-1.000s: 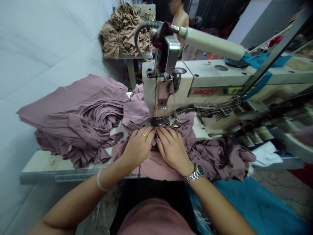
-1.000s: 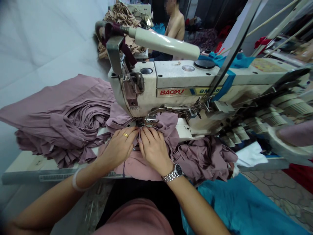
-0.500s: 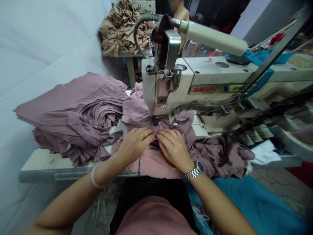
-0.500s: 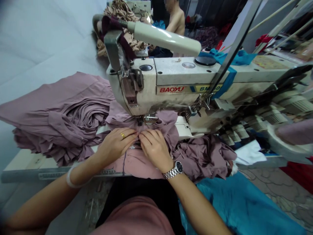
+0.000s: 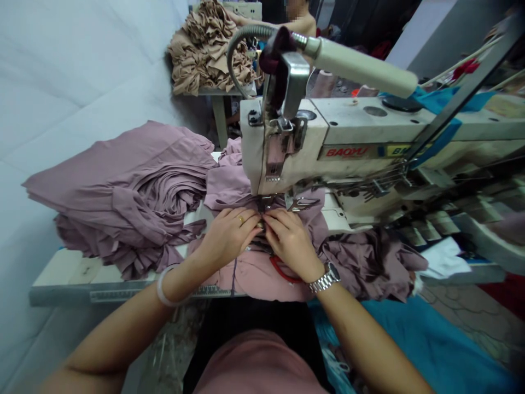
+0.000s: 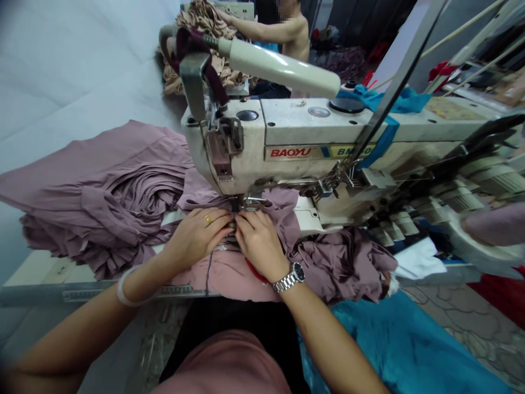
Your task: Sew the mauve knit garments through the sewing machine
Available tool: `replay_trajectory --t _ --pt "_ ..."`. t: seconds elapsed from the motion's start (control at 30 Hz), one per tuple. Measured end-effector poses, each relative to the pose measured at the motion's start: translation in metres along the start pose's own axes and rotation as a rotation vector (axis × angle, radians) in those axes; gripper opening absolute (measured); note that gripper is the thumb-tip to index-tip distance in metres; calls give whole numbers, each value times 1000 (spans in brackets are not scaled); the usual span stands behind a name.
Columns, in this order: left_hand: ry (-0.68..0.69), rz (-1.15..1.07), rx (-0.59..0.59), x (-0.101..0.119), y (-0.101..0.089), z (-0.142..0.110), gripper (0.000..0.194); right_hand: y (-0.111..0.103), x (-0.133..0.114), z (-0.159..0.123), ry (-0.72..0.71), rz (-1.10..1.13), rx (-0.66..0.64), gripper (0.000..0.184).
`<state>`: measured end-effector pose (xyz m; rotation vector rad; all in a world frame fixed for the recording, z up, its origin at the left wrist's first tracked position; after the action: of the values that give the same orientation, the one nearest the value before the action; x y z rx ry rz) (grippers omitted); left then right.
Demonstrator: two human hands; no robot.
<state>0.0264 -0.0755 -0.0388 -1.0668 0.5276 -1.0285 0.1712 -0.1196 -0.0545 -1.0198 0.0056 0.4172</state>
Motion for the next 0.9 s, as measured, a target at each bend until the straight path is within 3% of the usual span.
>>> replay_trajectory --t 0.27,0.53,0.77,0.9 --pt "50 -41 -17 -14 -1 0 27 -4 17 3 -59 155 -43 29" --pt "-26 80 -12 4 5 -5 31 -3 13 -2 -82 67 -67 37" --pt "7 89 -40 7 12 -7 32 -4 -2 1 -189 -236 -97 34" --pt "-39 -12 46 -1 9 -12 25 -7 -7 -17 -256 -308 -10 36"
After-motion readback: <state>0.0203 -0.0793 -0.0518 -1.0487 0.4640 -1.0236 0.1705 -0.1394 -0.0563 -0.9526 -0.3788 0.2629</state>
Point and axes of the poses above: each hand's wrist, its own z-axis towards the middle knuckle, its own y-axis out of the palm, x = y × z, the point moved 4 cm from there along z, towards the middle knuckle, and after that the axes turned 6 degrees about -z, right-handed, at the moved point
